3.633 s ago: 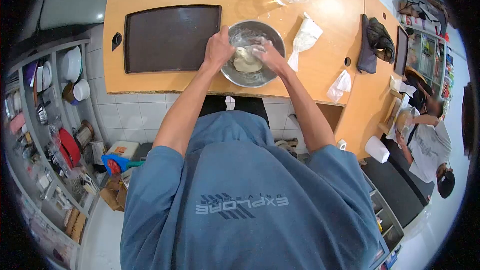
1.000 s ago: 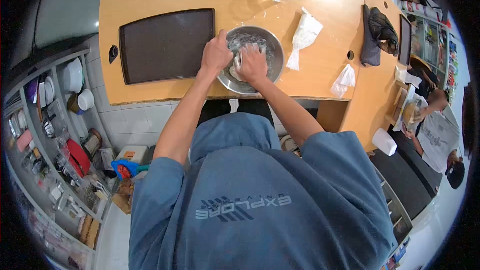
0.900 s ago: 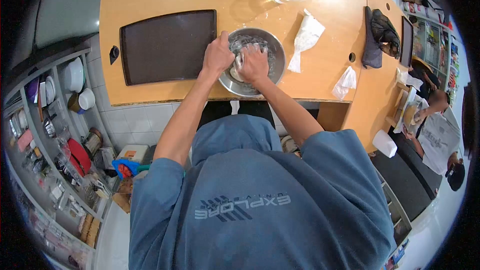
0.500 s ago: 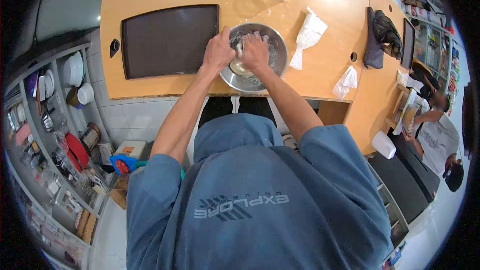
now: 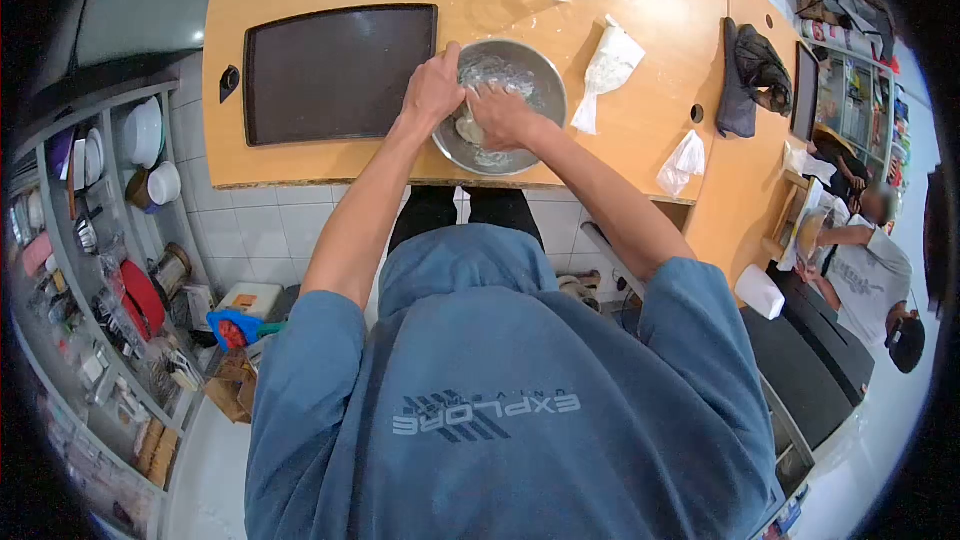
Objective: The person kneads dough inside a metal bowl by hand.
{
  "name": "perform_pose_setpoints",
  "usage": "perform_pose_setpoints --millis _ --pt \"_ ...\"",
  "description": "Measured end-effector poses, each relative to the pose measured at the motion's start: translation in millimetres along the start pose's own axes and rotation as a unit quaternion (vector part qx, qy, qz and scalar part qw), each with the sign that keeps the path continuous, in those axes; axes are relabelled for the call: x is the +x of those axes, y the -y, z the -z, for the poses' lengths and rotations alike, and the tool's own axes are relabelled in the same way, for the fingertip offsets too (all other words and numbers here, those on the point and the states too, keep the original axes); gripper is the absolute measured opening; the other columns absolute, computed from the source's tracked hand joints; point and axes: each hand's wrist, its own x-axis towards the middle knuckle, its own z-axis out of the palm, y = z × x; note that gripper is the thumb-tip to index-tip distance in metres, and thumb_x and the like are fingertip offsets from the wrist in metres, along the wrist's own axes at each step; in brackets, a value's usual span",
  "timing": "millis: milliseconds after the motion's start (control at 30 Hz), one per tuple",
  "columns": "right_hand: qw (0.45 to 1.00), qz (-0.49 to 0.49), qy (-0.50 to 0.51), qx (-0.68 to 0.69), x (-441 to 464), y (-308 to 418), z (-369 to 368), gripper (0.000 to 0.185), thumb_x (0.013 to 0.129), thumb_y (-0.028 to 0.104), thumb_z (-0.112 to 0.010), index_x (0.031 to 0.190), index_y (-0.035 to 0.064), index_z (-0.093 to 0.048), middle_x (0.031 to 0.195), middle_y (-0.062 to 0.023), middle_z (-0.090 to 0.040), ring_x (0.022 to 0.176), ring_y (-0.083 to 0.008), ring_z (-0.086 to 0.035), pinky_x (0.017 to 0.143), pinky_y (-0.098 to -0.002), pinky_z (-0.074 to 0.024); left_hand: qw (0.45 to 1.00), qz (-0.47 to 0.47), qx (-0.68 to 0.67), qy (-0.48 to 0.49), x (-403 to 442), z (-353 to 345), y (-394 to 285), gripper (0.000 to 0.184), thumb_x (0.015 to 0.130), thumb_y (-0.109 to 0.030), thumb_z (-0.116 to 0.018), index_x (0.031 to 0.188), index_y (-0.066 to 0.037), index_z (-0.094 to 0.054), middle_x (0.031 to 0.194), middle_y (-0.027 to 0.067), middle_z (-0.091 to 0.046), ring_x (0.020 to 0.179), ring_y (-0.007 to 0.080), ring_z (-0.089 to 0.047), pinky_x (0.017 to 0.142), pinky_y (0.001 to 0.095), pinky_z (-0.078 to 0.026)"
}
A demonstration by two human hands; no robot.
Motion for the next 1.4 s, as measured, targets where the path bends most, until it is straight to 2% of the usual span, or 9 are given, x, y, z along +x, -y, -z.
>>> perform_pose_setpoints --millis 333,400,533,667,767,933,1067,1267,1400 --pt "0.988 -0.023 -0.065 0.137 -28.9 -19.0 -5.3 0.079 0.068 0.018 -0.082 0.135 -0.0016 -0.045 0.131 -0.0323 -0.055 0.116 -0.0441 -0.06 0.091 -0.0495 -0.054 1.0 -0.012 0.021 0.0 0.9 0.3 2.3 0.024 0.081 0.004 -0.062 0.101 0.001 -0.048 0.095 0.0288 -0.067 0.091 0.049 -0.066 0.078 0.0555 -0.054" --pt "0.956 -0.117 -0.081 0.257 -35.7 -21.6 0.9 0.079 0.068 0.017 -0.082 0.134 -0.002 -0.044 0.121 -0.0317 -0.061 0.11 -0.0433 -0.064 0.089 -0.0476 -0.0539 1.0 -0.01 0.017 -0.001 0.4 -0.2 2.6 0.025 0.08 0.004 -0.061 0.102 0.001 -0.048 0.095 0.029 -0.067 0.092 0.0491 -0.066 0.078 0.0557 -0.054" --pt "0.874 -0.117 -0.271 0.386 -39.3 -28.6 19.8 0.072 0.07 0.015 -0.083 0.13 0.0003 -0.049 0.105 -0.0224 -0.069 0.106 -0.0341 -0.068 0.093 -0.0407 -0.0522 1.0 0.001 0.007 -0.004 -0.2 -0.6 6.0 0.027 0.079 0.004 -0.061 0.103 0.001 -0.048 0.096 0.0297 -0.067 0.092 0.0498 -0.066 0.079 0.0562 -0.054" --pt "0.793 -0.118 -0.102 0.588 -31.5 -27.2 6.5 0.045 0.075 0.014 -0.081 0.116 0.001 -0.066 0.111 -0.0084 -0.071 0.103 -0.0209 -0.065 0.094 -0.0341 -0.0514 1.0 0.015 0.0 0.009 0.3 5.8 -0.2 0.028 0.077 0.004 -0.06 0.103 0.002 -0.049 0.095 0.0311 -0.067 0.092 0.0513 -0.065 0.079 0.0566 -0.053" --pt "0.769 -0.131 -0.079 0.62 -24.6 -28.4 -0.4 0.046 0.076 0.014 -0.079 0.119 0.0025 -0.067 0.112 -0.0129 -0.072 0.105 -0.0231 -0.067 0.094 -0.0354 -0.0517 1.0 -0.004 0.014 0.01 -1.0 3.5 3.5 0.032 0.076 0.002 -0.061 0.105 0.003 -0.049 0.094 0.0301 -0.067 0.09 0.0512 -0.066 0.077 0.0556 -0.055" --pt "0.922 -0.084 -0.11 0.362 -13.8 -37.7 -11.2 0.054 0.076 0.014 -0.078 0.127 0.005 -0.064 0.116 -0.0216 -0.07 0.109 -0.0354 -0.066 0.095 -0.0422 -0.0523 1.0 -0.009 0.012 -0.004 -1.6 -0.7 6.0 0.032 0.075 0.003 -0.06 0.105 0.002 -0.049 0.094 0.0302 -0.067 0.089 0.0513 -0.065 0.076 0.056 -0.055" --pt "0.95 -0.005 -0.266 0.165 -16.7 -21.8 -33.2 0.065 0.075 0.013 -0.076 0.136 0.0044 -0.058 0.112 -0.0244 -0.07 0.106 -0.0419 -0.065 0.094 -0.0478 -0.0515 1.0 -0.007 -0.009 -0.025 -3.3 -1.7 8.7 0.032 0.076 0.002 -0.061 0.106 0.001 -0.048 0.094 0.0297 -0.067 0.089 0.0511 -0.065 0.076 0.0557 -0.055" --pt "0.914 -0.018 -0.141 0.38 -32.5 -27.7 10.5 0.049 0.083 0.03 -0.073 0.123 0.0027 -0.068 0.11 -0.028 -0.07 0.103 -0.0443 -0.066 0.092 -0.0481 -0.0512 1.0 -0.009 0.027 -0.012 -2.2 -1.0 7.6 0.032 0.076 0.001 -0.064 0.105 0.002 -0.048 0.096 0.0298 -0.067 0.09 0.0509 -0.066 0.077 0.055 -0.056" --pt "0.882 -0.176 -0.109 0.423 -11.4 -33.8 7.5 0.045 0.09 0.041 -0.066 0.106 -0.0003 -0.074 0.104 -0.0287 -0.071 0.097 -0.0464 -0.067 0.088 -0.0502 -0.0527 1.0 0.006 0.002 -0.019 -3.5 0.1 4.9 0.031 0.077 0.002 -0.063 0.106 0.003 -0.051 0.093 0.0307 -0.066 0.091 0.0499 -0.066 0.078 0.0558 -0.054"
